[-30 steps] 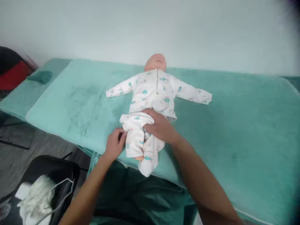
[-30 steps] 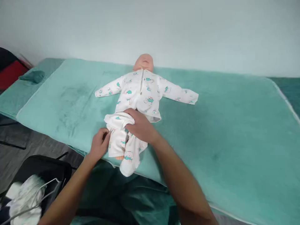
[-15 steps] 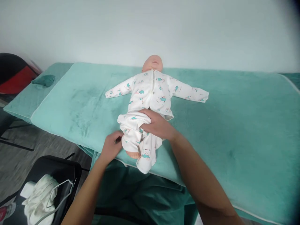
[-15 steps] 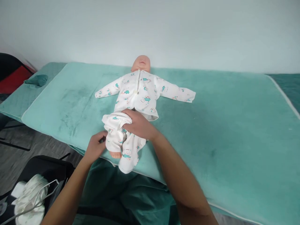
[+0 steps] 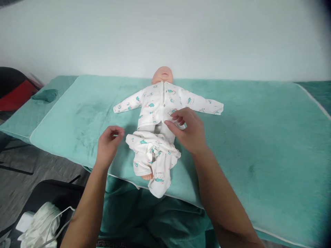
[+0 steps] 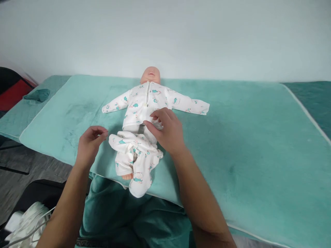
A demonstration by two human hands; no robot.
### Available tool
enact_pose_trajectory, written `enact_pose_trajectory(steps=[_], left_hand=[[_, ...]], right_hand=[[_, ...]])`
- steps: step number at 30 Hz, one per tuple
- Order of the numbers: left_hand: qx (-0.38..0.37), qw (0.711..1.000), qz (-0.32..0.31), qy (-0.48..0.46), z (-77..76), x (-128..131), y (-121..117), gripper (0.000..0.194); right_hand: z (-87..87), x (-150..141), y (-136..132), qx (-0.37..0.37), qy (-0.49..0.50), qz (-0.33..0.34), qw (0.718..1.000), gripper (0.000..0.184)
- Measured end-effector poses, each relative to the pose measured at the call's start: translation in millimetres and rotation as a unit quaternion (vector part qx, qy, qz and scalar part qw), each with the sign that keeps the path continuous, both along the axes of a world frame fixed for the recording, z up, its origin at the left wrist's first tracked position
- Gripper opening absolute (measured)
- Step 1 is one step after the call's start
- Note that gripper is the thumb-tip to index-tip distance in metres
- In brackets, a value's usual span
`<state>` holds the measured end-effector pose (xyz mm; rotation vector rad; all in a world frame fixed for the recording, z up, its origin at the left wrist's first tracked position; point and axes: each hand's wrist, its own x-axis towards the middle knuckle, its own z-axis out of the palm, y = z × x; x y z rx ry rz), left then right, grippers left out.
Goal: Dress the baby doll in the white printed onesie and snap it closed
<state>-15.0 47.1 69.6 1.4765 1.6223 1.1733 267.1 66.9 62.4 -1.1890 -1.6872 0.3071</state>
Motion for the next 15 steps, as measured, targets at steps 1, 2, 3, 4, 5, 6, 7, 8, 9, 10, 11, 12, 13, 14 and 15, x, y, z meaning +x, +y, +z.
enact_pose_trajectory(steps=[1, 2, 3, 4, 5, 6, 7, 8, 9, 10, 11, 12, 13, 14, 15], left_hand=[[0.012, 1.000, -0.016, 0.010, 7.1, 11, 9, 0.013], [0.022, 0.998, -0.048, 0.035, 13.6, 24, 17, 0.012], [0.034, 0.992, -0.094, 0.075, 19.1, 36, 25, 0.013], [0.044, 0.982, -0.139, 0.124, 23.3, 48, 32, 0.017], [0.050, 0.967, -0.174, 0.177, 26.1, 58, 37, 0.021], [0.056, 0.951, -0.199, 0.232, 27.6, 67, 41, 0.025], [0.062, 0.933, -0.211, 0.284, 27.9, 74, 44, 0.028], [0.068, 0.917, -0.212, 0.329, 27.4, 80, 45, 0.029], [0.076, 0.904, -0.209, 0.366, 26.2, 85, 45, 0.026], [0.087, 0.894, -0.204, 0.390, 24.6, 88, 45, 0.021], [0.100, 0.890, -0.198, 0.399, 22.7, 90, 45, 0.013], [0.110, 0.894, -0.192, 0.391, 20.5, 91, 44, 0.005], [0.115, 0.907, -0.180, 0.362, 17.8, 91, 45, 0.006], [0.117, 0.930, -0.159, 0.310, 14.7, 88, 47, 0.010], [0.117, 0.956, -0.123, 0.238, 10.8, 84, 49, 0.012]], right_hand=[[-4.5, -1, 2, 0.001, -0.055, -0.035, 0.998, 0.021], [-8.9, -3, 4, -0.003, -0.109, -0.054, 0.993, 0.026], [-13.0, -6, 5, -0.010, -0.153, -0.064, 0.986, 0.028], [-16.5, -8, 6, -0.013, -0.182, -0.073, 0.981, 0.027], [-19.3, -11, 6, -0.010, -0.196, -0.081, 0.977, 0.023], [-21.3, -13, 6, -0.005, -0.201, -0.089, 0.975, 0.018], [-22.6, -14, 6, 0.000, -0.200, -0.094, 0.975, 0.014], [-23.2, -15, 5, 0.004, -0.194, -0.097, 0.976, 0.013], [-23.2, -16, 5, 0.006, -0.183, -0.098, 0.978, 0.015], [-23.0, -17, 6, 0.005, -0.165, -0.098, 0.981, 0.017], [-22.6, -17, 6, -0.001, -0.132, -0.097, 0.987, 0.018], [-22.2, -16, 8, -0.010, -0.080, -0.096, 0.992, 0.018], [-22.2, -13, 9, -0.022, -0.009, -0.095, 0.995, 0.018], [-22.7, -8, 10, -0.030, 0.075, -0.098, 0.992, 0.019], [-23.9, -1, 11, -0.036, 0.166, -0.107, 0.980, 0.019]])
